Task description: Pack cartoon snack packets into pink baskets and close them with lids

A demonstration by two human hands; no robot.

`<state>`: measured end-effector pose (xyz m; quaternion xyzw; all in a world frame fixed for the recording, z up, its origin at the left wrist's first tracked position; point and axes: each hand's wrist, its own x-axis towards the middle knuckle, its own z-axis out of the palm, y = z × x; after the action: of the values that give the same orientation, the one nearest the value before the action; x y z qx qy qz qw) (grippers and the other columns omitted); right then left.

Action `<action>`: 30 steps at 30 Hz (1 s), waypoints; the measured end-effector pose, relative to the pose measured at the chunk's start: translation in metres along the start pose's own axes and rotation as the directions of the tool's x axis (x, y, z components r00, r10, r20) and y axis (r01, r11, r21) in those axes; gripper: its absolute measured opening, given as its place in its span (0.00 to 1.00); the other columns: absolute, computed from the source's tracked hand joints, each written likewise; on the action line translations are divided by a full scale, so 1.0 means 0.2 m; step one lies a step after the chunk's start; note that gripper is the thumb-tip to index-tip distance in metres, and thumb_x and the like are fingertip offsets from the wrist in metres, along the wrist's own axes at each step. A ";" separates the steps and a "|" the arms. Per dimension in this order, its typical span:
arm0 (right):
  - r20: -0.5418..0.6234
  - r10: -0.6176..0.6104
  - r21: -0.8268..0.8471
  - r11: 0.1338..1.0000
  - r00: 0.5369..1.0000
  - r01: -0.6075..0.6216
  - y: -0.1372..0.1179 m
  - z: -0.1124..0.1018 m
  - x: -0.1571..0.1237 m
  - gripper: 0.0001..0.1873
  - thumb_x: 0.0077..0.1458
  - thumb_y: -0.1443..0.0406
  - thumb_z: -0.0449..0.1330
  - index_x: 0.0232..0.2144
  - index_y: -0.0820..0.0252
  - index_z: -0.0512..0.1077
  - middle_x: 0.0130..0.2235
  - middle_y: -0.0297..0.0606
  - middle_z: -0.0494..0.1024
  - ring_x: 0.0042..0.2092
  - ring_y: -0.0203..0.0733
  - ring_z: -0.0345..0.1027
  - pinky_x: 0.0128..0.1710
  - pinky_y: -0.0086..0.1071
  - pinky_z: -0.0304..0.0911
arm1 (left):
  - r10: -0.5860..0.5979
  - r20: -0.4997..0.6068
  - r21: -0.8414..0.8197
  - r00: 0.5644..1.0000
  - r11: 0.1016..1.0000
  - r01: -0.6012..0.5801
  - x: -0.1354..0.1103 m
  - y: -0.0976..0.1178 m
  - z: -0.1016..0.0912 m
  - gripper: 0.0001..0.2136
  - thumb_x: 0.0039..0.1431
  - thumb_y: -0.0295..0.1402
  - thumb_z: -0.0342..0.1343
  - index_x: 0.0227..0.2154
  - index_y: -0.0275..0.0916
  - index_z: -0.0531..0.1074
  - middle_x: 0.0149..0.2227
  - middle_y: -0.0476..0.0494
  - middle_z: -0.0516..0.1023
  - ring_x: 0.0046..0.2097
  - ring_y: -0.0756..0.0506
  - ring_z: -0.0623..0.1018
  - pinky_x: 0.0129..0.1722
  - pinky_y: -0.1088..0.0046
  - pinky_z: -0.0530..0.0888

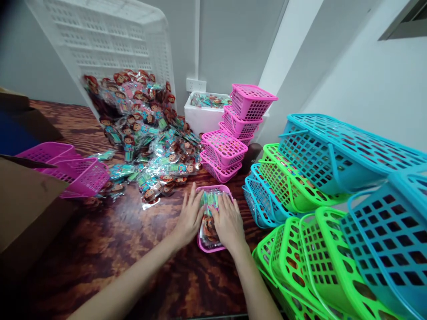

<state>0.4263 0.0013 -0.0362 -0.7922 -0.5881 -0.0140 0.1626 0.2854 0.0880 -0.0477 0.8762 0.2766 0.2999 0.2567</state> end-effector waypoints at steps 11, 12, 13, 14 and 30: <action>-0.308 0.242 0.361 0.924 0.920 -0.122 0.03 -0.02 -0.04 0.30 0.68 0.51 0.42 0.61 0.64 0.66 0.68 0.51 0.58 0.69 0.50 0.48 0.65 0.49 0.51 | -0.113 -0.044 0.011 0.993 0.993 0.114 -0.06 -0.05 -0.03 0.23 0.72 0.36 0.40 0.67 0.36 0.52 0.69 0.31 0.54 0.71 0.43 0.53 0.68 0.50 0.52; -0.290 0.261 0.372 0.917 0.921 -0.143 0.05 -0.03 -0.05 0.30 0.68 0.51 0.42 0.60 0.64 0.66 0.66 0.51 0.60 0.67 0.50 0.51 0.65 0.49 0.51 | -0.113 -0.058 -0.005 0.992 0.994 0.113 -0.09 -0.03 -0.03 0.22 0.73 0.35 0.39 0.66 0.36 0.54 0.69 0.32 0.55 0.70 0.43 0.54 0.68 0.51 0.53; -0.247 0.251 0.362 0.920 0.936 -0.151 0.06 -0.03 -0.06 0.30 0.68 0.51 0.43 0.60 0.64 0.66 0.65 0.51 0.63 0.66 0.51 0.54 0.65 0.49 0.52 | -0.099 -0.058 0.006 0.993 0.995 0.099 -0.12 0.00 -0.03 0.21 0.73 0.35 0.38 0.65 0.36 0.57 0.68 0.33 0.56 0.70 0.43 0.54 0.68 0.50 0.53; -0.189 0.220 0.333 0.931 0.957 -0.148 0.07 -0.03 -0.06 0.30 0.68 0.51 0.43 0.60 0.64 0.67 0.64 0.51 0.65 0.66 0.51 0.54 0.65 0.50 0.51 | -0.069 -0.044 0.039 0.997 0.997 0.071 -0.14 0.03 -0.03 0.20 0.72 0.35 0.39 0.64 0.36 0.59 0.68 0.33 0.58 0.71 0.42 0.53 0.68 0.47 0.51; -0.077 0.107 0.103 0.990 0.991 -0.099 0.05 -0.06 -0.07 0.31 0.68 0.54 0.44 0.67 0.63 0.57 0.68 0.47 0.58 0.71 0.57 0.40 0.66 0.61 0.43 | -0.063 0.028 0.327 0.998 0.944 0.050 0.06 0.04 -0.06 0.22 0.64 0.35 0.53 0.60 0.35 0.65 0.70 0.28 0.49 0.72 0.31 0.44 0.65 0.35 0.44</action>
<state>0.4339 -0.0181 -0.0296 -0.8113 -0.5391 -0.0093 0.2262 0.2889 0.0936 -0.0296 0.9038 0.3425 0.2260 0.1219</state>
